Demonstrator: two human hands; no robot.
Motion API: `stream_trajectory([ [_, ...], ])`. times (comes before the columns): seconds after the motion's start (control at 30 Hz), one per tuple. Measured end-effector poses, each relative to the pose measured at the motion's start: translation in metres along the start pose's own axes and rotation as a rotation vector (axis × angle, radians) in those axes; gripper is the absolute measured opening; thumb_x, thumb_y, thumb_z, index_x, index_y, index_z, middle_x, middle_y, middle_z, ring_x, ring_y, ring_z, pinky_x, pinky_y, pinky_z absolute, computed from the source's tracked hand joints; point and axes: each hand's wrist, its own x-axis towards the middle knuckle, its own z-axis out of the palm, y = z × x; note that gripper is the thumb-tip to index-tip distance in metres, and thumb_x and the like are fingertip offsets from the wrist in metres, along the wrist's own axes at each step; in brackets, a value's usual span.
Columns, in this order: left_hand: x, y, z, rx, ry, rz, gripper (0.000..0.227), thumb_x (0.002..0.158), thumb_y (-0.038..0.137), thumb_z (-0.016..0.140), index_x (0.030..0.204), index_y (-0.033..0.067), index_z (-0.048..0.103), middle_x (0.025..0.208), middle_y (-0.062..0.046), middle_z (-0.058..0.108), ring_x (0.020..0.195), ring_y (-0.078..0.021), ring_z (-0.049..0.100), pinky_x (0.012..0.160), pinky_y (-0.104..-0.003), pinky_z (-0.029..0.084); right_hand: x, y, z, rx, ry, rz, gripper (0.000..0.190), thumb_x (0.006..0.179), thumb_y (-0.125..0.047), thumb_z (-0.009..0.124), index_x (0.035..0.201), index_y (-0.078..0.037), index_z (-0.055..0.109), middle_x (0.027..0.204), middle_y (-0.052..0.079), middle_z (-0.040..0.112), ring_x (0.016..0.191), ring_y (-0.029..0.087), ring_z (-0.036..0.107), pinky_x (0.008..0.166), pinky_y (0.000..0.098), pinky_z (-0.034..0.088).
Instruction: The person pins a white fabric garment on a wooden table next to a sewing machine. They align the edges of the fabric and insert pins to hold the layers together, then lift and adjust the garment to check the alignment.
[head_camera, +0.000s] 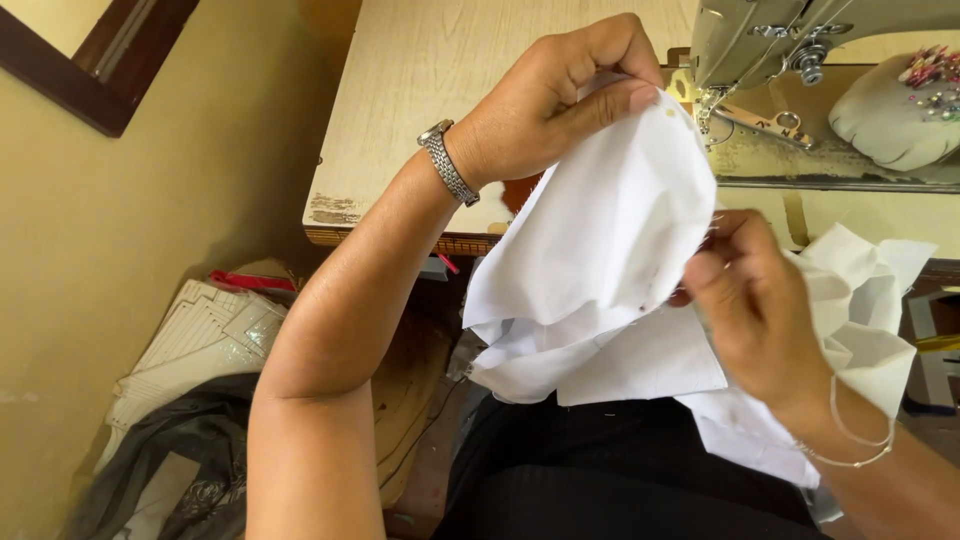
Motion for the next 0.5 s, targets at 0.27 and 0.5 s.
stream_trajectory([
  [0.27, 0.003, -0.006, 0.002, 0.070, 0.030, 0.017, 0.013, 0.109, 0.016, 0.053, 0.104, 0.0051, 0.058, 0.098, -0.005, 0.061, 0.091, -0.0169, 0.061, 0.081, -0.029, 0.050, -0.005, -0.012, 0.022, -0.159, -0.002, 0.083, 0.048, 0.085, -0.034, 0.067, 0.118, -0.003, 0.052, 0.096, 0.008, 0.071, 0.077, 0.018, 0.069, 0.050, 0.0289, 0.055],
  [0.5, -0.003, -0.005, -0.010, 0.066, 0.040, -0.036, 0.010, 0.109, 0.012, 0.053, 0.105, 0.0044, 0.059, 0.098, -0.004, 0.060, 0.089, -0.0155, 0.060, 0.079, -0.027, 0.049, -0.007, -0.015, 0.011, 0.097, -0.112, 0.150, 0.035, 0.096, -0.019, 0.059, 0.125, -0.005, 0.071, 0.116, 0.002, 0.079, 0.106, 0.013, 0.070, 0.093, 0.0274, 0.055],
])
